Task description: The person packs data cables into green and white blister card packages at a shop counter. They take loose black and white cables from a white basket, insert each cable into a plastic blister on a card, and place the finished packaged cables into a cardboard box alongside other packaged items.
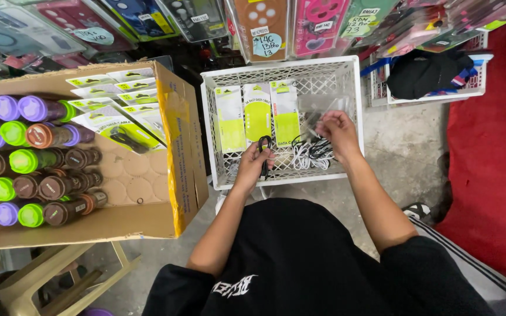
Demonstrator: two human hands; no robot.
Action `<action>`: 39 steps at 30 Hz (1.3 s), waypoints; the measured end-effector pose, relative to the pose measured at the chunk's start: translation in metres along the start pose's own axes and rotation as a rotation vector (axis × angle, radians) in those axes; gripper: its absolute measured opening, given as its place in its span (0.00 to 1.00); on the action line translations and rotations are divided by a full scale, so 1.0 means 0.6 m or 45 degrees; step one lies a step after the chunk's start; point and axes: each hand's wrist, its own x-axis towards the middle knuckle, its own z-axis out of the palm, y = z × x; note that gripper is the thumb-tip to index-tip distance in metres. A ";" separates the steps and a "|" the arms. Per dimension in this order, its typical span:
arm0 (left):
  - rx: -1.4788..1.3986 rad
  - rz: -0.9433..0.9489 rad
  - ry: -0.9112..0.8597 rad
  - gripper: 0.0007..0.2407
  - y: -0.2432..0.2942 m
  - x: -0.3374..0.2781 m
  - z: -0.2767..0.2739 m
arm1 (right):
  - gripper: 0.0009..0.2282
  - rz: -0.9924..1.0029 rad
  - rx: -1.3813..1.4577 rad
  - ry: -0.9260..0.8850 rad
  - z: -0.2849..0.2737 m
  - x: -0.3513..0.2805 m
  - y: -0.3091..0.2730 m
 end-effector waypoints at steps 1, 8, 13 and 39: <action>-0.001 0.002 0.001 0.11 0.000 -0.003 0.001 | 0.04 -0.001 -0.001 -0.002 0.006 -0.002 -0.004; 0.006 -0.016 0.004 0.12 0.001 -0.008 -0.008 | 0.04 -0.002 0.280 0.294 0.001 0.056 0.068; 0.021 -0.019 0.042 0.13 0.006 -0.013 -0.013 | 0.04 -0.022 0.305 0.405 -0.004 0.089 0.112; 0.007 -0.092 0.063 0.14 0.010 0.008 0.000 | 0.28 -1.071 -2.219 0.017 0.105 0.011 -0.052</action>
